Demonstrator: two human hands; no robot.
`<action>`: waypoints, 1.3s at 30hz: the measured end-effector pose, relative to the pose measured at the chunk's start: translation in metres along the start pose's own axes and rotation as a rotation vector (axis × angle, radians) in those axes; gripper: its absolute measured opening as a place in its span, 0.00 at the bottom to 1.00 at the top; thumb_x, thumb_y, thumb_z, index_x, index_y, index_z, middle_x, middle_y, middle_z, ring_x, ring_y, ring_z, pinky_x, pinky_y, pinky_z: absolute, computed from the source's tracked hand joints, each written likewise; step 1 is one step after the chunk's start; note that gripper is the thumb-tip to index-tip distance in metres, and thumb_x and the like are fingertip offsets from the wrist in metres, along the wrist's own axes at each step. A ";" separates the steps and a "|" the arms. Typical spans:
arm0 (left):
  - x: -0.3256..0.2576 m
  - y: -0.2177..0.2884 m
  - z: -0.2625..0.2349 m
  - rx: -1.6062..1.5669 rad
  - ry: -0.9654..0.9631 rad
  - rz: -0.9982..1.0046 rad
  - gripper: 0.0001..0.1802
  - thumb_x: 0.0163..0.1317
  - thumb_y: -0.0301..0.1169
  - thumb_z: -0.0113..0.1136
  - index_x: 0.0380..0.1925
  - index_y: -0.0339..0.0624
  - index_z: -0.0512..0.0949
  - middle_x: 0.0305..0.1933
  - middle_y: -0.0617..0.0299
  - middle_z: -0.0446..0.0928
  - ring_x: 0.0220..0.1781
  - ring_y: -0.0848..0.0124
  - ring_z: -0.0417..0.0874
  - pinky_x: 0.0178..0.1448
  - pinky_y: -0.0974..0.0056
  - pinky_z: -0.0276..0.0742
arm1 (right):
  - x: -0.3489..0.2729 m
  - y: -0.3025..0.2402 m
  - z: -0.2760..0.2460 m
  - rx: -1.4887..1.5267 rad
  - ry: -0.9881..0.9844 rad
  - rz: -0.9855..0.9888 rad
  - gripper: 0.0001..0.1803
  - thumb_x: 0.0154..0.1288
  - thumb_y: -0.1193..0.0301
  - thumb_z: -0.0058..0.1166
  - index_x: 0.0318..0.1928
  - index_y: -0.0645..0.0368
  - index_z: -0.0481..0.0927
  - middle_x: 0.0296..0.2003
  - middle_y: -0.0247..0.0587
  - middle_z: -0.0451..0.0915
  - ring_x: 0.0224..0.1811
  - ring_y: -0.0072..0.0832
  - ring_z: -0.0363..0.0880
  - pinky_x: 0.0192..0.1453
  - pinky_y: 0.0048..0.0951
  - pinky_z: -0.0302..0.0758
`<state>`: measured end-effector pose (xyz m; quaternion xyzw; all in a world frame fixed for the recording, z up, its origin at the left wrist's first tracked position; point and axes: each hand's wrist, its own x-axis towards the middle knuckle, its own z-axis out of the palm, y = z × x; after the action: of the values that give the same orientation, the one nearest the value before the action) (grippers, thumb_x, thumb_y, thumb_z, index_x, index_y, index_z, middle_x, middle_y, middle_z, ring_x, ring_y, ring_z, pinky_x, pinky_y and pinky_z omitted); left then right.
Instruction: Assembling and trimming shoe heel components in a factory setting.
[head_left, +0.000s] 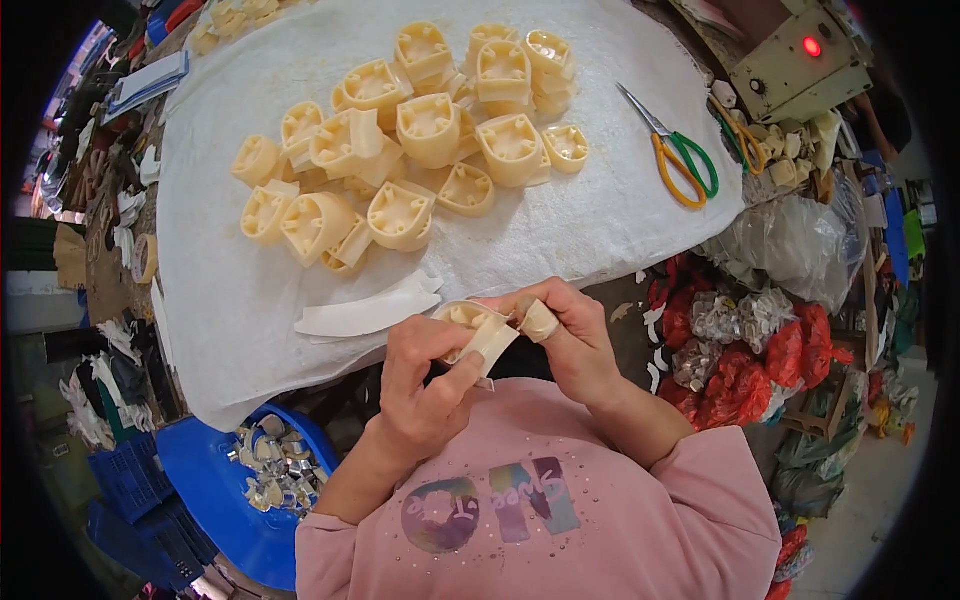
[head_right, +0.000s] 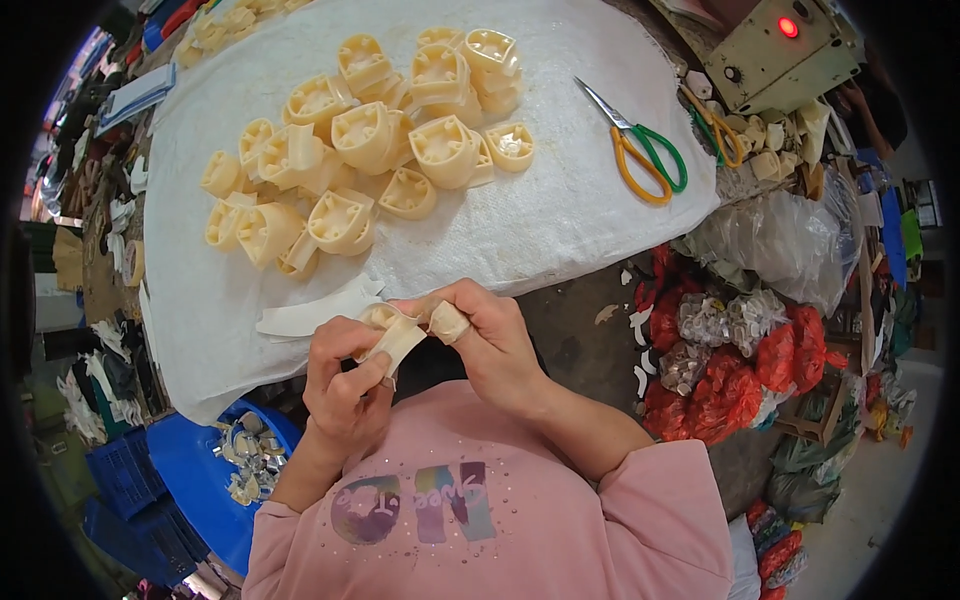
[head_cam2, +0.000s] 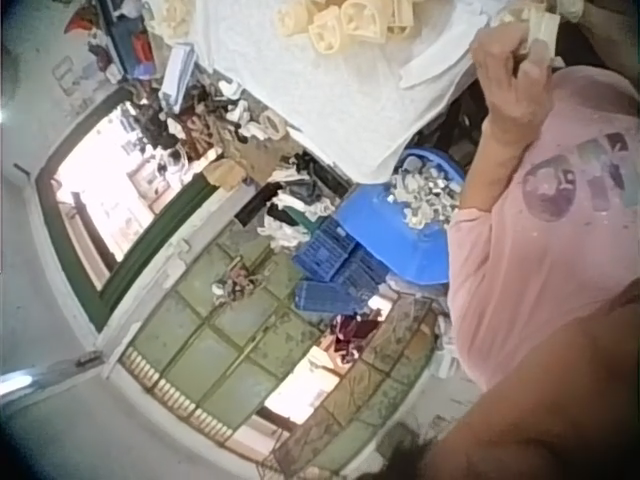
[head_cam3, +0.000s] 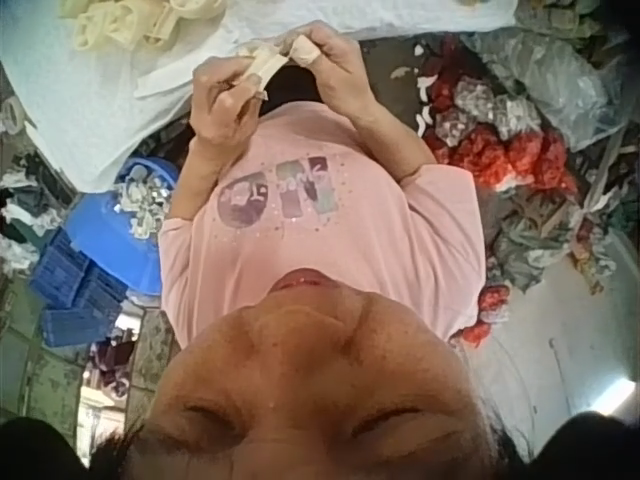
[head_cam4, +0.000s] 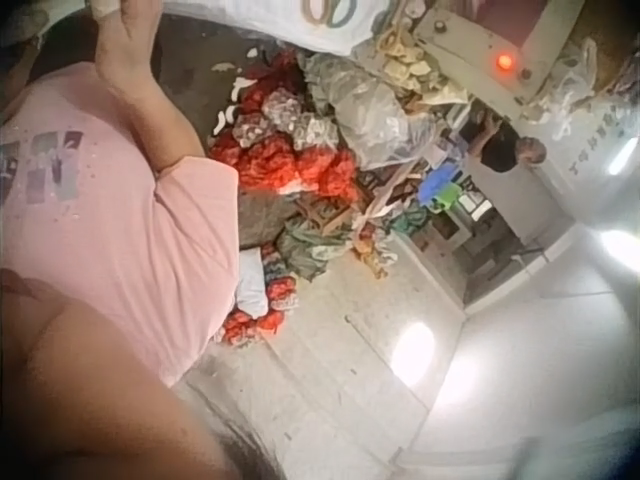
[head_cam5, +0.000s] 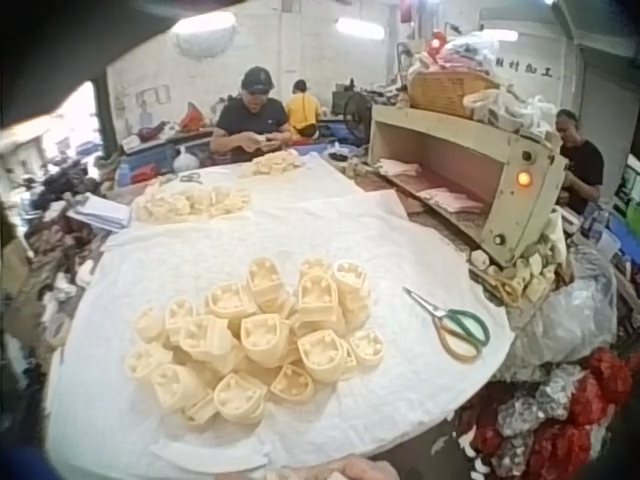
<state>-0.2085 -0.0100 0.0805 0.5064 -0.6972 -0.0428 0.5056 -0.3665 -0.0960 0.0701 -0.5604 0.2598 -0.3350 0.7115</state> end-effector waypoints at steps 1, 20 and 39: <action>-0.001 0.000 -0.001 -0.012 0.001 0.010 0.22 0.42 0.11 0.63 0.39 0.39 0.72 0.43 0.50 0.74 0.38 0.58 0.76 0.37 0.61 0.73 | 0.001 -0.002 0.001 -0.055 0.020 -0.016 0.13 0.72 0.66 0.47 0.43 0.65 0.77 0.40 0.38 0.83 0.42 0.21 0.78 0.46 0.25 0.76; -0.003 0.004 0.008 0.186 -0.061 -0.070 0.12 0.42 0.16 0.62 0.28 0.33 0.72 0.34 0.51 0.72 0.27 0.62 0.71 0.27 0.62 0.68 | -0.003 0.014 -0.008 0.160 0.060 0.128 0.12 0.69 0.66 0.52 0.42 0.64 0.77 0.38 0.39 0.80 0.38 0.19 0.77 0.44 0.23 0.74; -0.007 -0.001 0.009 -0.226 -0.069 -0.280 0.16 0.46 0.10 0.58 0.34 0.38 0.73 0.47 0.49 0.69 0.39 0.64 0.80 0.40 0.66 0.76 | 0.025 0.009 -0.040 0.192 -0.423 0.388 0.33 0.60 0.70 0.63 0.63 0.62 0.63 0.43 0.46 0.81 0.47 0.27 0.79 0.49 0.29 0.77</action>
<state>-0.2153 -0.0096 0.0713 0.5366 -0.6277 -0.2083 0.5241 -0.3782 -0.1389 0.0522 -0.4877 0.1750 -0.0916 0.8504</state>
